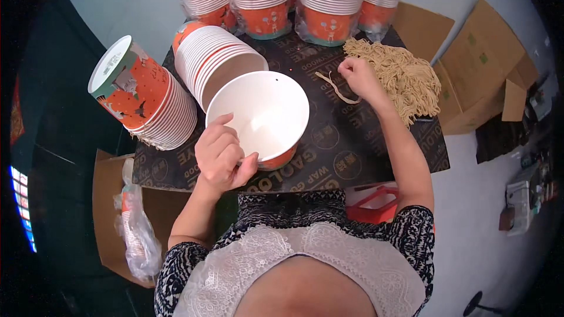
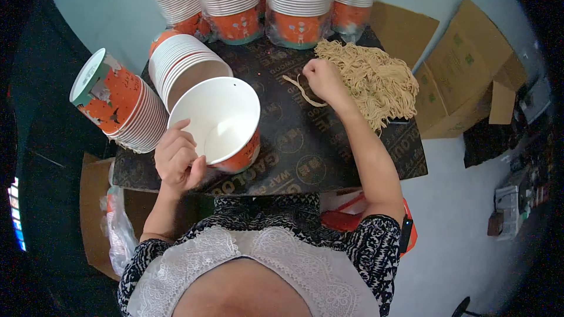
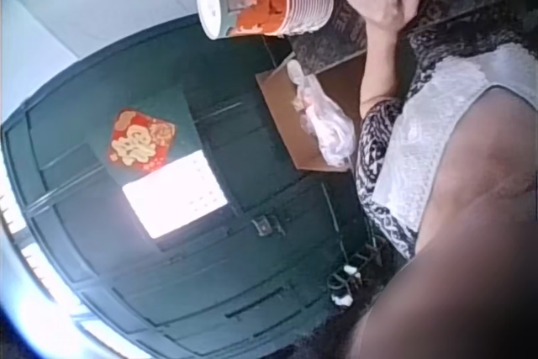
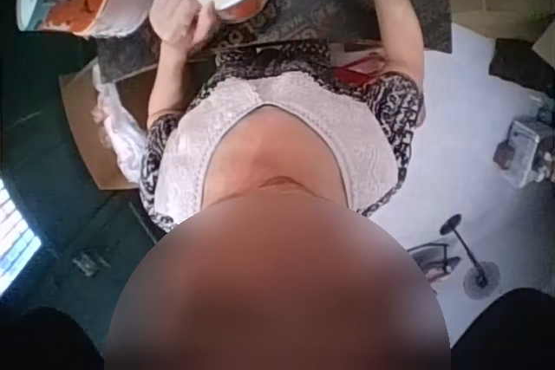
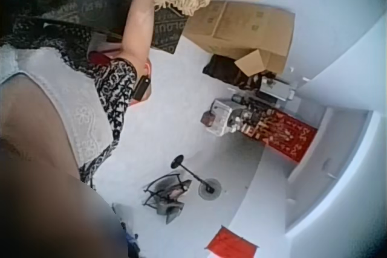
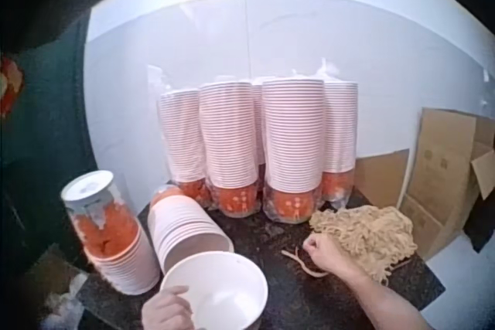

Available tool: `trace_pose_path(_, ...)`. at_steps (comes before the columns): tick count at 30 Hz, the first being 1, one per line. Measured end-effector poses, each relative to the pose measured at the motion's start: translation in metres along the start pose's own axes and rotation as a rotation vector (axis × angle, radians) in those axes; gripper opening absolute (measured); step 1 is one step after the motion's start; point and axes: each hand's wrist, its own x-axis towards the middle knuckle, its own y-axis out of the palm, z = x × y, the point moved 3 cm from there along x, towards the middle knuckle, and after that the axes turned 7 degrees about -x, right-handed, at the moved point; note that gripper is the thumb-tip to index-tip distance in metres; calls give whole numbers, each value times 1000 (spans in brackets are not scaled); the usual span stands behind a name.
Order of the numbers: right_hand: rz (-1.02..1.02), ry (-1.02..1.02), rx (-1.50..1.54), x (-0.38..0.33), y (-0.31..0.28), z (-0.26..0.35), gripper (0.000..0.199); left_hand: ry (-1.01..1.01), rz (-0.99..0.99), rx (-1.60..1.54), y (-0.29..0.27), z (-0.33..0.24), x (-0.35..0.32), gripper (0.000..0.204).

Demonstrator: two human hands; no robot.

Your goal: Threading and tying elastic strings through holes in paper buckets for packaging.

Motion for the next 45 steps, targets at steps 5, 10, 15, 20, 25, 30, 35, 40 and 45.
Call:
trace_pose_path(5,146,63,-178,14,22,-15,18,-48,-3,-2,2,-1,-4,27)
trace_pose_path(10,241,161,-470,23,39,3,24,-73,-7,-8,2,-2,-6,24)
trace_pose_path(15,307,171,-556,27,43,14,23,-86,-9,-48,1,-5,-6,19)
trace_pose_path(20,-64,21,-264,22,37,8,20,-100,24,-85,-2,-9,1,17)
trace_pose_path(25,-387,-478,34,-29,-25,120,4,-125,99,-73,-9,-12,6,21)
trace_pose_path(30,-358,-968,100,-118,-63,192,16,-172,137,-61,-5,-10,0,20)
trace_pose_path(35,-217,-652,446,-138,-53,181,13,-199,113,-69,-9,-15,7,20)
trace_pose_path(40,-50,-163,733,-164,-21,145,5,-312,258,-73,-25,-19,20,25)
trace_pose_path(45,16,39,915,-188,-4,142,7,-326,349,-72,-19,-11,7,13)
